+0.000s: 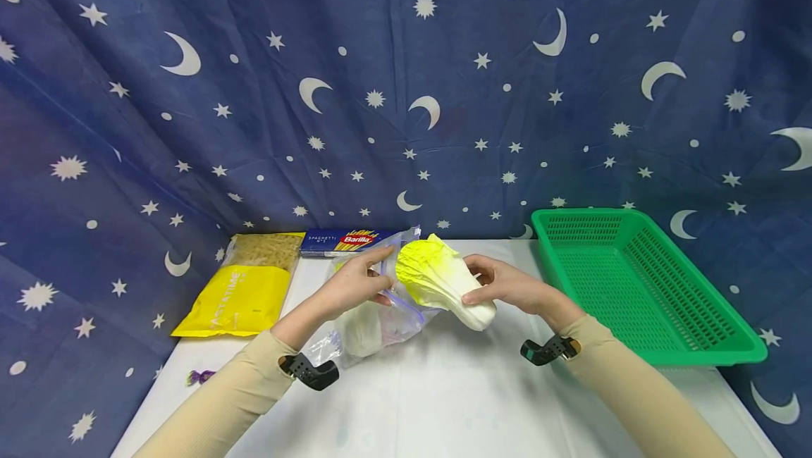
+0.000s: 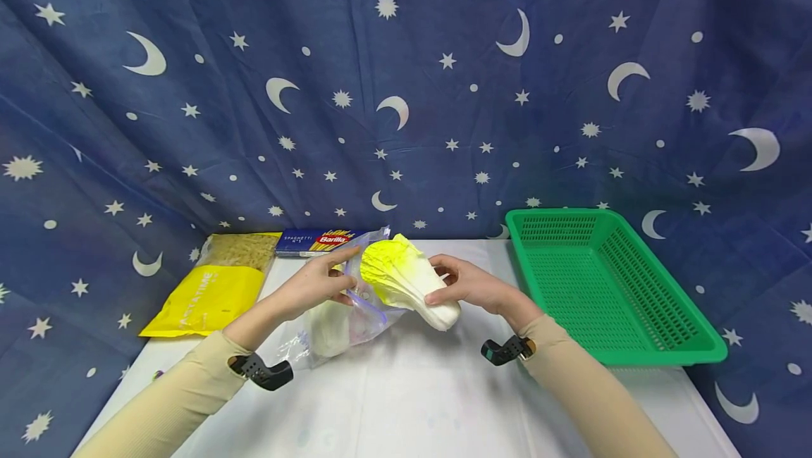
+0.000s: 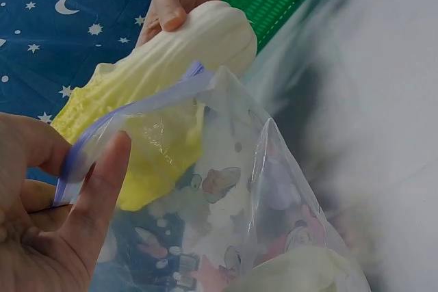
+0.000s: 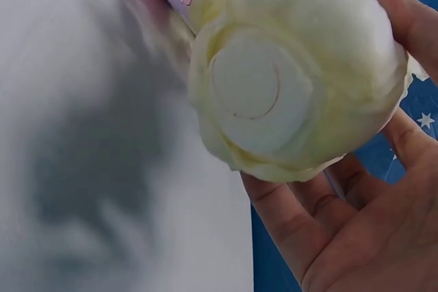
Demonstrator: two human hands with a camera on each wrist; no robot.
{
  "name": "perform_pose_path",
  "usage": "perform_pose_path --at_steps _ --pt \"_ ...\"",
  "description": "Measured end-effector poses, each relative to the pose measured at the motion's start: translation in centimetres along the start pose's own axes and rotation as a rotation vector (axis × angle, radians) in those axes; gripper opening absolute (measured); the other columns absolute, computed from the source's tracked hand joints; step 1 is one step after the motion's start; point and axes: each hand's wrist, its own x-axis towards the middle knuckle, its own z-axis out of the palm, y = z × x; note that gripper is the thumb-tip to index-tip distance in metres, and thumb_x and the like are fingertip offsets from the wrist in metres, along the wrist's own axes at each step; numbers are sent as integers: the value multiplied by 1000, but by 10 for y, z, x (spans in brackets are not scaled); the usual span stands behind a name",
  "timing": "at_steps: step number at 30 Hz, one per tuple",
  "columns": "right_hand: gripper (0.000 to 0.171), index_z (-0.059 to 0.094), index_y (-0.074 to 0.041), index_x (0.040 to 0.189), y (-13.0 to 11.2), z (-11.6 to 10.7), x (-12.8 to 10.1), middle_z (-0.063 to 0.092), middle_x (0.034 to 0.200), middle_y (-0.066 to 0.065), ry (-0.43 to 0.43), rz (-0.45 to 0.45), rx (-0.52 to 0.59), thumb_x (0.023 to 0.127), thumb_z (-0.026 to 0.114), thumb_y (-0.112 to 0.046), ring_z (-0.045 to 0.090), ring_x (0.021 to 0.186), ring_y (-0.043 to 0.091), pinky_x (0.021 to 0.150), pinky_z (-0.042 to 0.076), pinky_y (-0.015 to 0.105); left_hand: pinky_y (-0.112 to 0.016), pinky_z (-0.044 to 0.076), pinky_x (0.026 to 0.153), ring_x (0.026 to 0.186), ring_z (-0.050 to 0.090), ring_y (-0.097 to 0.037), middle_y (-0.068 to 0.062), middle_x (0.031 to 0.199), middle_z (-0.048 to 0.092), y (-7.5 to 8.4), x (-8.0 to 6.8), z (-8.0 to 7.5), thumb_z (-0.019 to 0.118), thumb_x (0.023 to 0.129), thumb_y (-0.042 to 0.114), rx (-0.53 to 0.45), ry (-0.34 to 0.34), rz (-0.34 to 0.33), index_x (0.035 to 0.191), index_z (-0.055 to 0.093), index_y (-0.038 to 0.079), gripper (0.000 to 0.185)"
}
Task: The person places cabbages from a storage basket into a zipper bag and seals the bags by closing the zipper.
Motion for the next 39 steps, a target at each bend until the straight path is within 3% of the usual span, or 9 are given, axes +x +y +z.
perform_pose_path --at_steps 7,14,18,24,29,39 --pt "58 59 -12 135 2 -2 0 59 123 11 29 12 -104 84 85 -21 56 106 32 85 54 38 -39 63 75 74 69 -23 -12 162 36 3 -1 2 62 94 2 -14 -5 -8 159 37 6 70" --pt "58 63 -17 130 -2 3 -1 62 118 3 69 -6 -285 80 89 -27 56 102 29 83 51 40 -36 63 73 76 70 -23 -11 163 34 5 0 4 63 93 4 -16 15 -15 158 38 5 70" --pt "60 64 -20 129 -6 8 -1 63 115 -1 92 -25 -407 76 91 -32 55 102 27 84 50 39 -36 63 73 75 70 -24 -11 163 34 5 1 7 64 93 4 -19 21 -13 158 37 4 70" --pt "66 65 -29 131 -18 19 -2 59 110 -8 139 24 -660 72 90 -43 58 93 15 75 51 34 -36 63 71 74 70 -23 -14 163 33 5 4 11 63 92 2 6 24 8 158 36 3 71" --pt "67 65 -34 134 -30 28 1 58 109 -11 117 31 -837 72 86 -48 57 87 9 71 49 33 -35 63 70 75 69 -22 -15 163 33 4 5 12 62 92 3 34 21 24 158 36 3 70" --pt "69 65 -35 137 -47 35 13 58 109 -11 39 30 -915 73 86 -49 56 87 8 73 49 33 -36 63 70 75 68 -21 -18 162 34 4 4 14 60 92 0 39 -10 54 159 34 2 71"
